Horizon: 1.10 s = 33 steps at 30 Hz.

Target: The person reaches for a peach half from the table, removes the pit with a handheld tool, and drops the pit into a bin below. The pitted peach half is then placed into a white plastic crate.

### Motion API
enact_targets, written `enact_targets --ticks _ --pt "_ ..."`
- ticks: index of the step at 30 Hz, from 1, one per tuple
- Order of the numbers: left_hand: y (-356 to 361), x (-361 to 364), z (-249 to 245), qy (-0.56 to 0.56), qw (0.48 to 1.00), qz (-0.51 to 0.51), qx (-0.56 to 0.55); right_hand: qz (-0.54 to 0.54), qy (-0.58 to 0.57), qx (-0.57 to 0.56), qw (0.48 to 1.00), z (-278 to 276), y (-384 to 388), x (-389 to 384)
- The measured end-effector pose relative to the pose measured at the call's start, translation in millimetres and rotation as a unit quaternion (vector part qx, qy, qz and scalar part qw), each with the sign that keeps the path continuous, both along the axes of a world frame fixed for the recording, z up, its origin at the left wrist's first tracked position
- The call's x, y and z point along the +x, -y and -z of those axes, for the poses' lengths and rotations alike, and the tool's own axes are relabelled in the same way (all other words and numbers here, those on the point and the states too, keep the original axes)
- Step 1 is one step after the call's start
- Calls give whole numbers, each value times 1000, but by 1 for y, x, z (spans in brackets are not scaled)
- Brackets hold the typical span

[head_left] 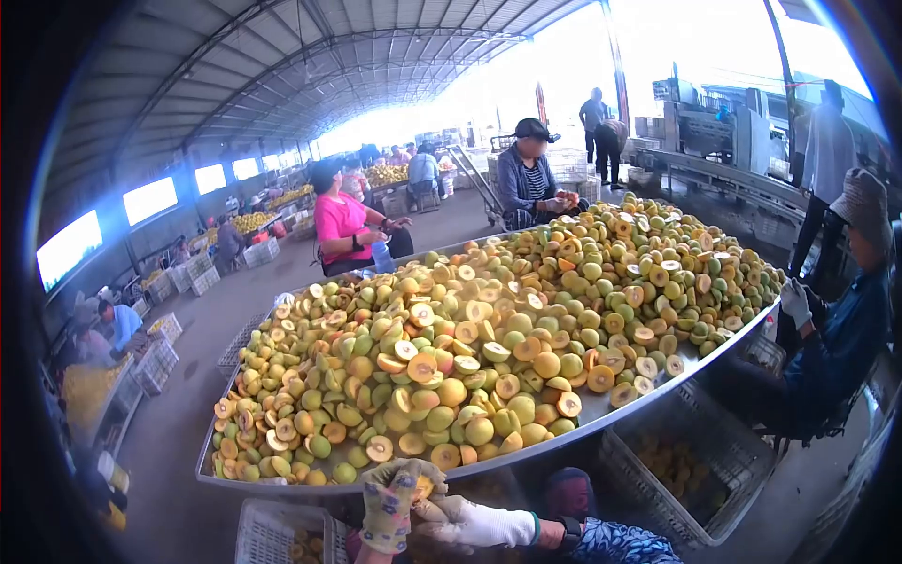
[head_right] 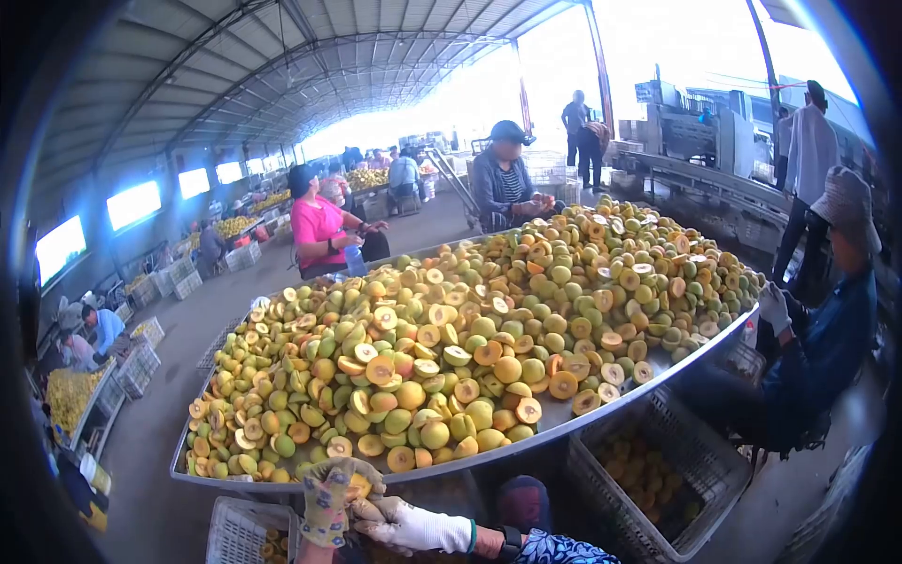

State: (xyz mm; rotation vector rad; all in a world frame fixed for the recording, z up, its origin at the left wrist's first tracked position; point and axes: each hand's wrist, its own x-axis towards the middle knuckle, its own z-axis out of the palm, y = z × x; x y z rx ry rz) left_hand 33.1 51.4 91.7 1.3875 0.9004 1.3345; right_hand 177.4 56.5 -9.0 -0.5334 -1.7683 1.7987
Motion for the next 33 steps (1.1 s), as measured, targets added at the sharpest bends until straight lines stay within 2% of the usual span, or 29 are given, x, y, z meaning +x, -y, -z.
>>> enact_targets --ticks 2,4,5,6,8,10,12,13,14,16,17,19,20,22,23,24,25,26,27,28,29,30,31,33 --pt "0 0 -6 4 1000 19 -24 21 -34 46 998 3 3 5" --pt "3 -5 -11 -135 987 84 14 -120 -20 -169 978 -33 12 24" --pt "2 -8 -16 -204 971 114 49 -1 -113 -230 967 -119 51 30" --pt "1 -10 -18 -201 972 115 43 1 -110 -236 966 -118 52 32" --pt "1 -19 -19 -285 938 188 64 -58 -135 -307 940 -111 53 31" --pt "-4 -27 -10 -285 934 205 60 -120 -154 -378 905 -99 49 29" --pt "0 -36 4 -133 956 262 19 -183 -171 -461 851 -79 49 22" --pt "6 -30 12 -28 981 194 6 -284 -194 -424 838 -58 37 14" --pt "13 -19 15 119 975 187 -11 -300 -237 -433 816 -41 38 11" --pt "19 -11 28 267 946 155 -94 -218 -244 -413 850 -27 42 -2" --pt "14 -14 34 274 946 147 -96 -178 -232 -421 858 -17 36 -2" --pt "-1 -24 59 211 975 -42 -62 -111 -198 -397 889 -3 29 1" --pt "1 -51 69 140 986 -83 -37 -53 -107 -287 950 -17 24 2" --pt "6 -104 88 -10 985 -174 2 -7 -8 -199 980 1 23 0" --pt "19 -129 91 179 947 -236 -123 36 226 64 971 28 31 0" --pt "31 -155 93 147 933 -316 -85 72 424 332 839 56 39 0" --pt "46 -200 103 9 930 -348 -121 41 536 322 779 79 52 -2" --pt "61 -245 120 -84 934 -326 -120 58 445 324 833 113 62 10" --pt "71 -259 83 -428 819 -316 -216 58 464 293 834 102 65 0" --pt "92 -297 116 -637 694 -326 -77 55 487 261 832 83 71 -9" --pt "96 -300 108 -733 597 -325 -28 87 462 227 853 72 72 -16" --pt "89 -299 95 -774 545 -323 0 100 431 179 879 69 71 -18" --pt "81 -294 80 -809 489 -323 29 90 428 171 883 67 72 -21" --pt "28 -272 64 -583 720 -368 81 69 427 163 887 64 76 -26"
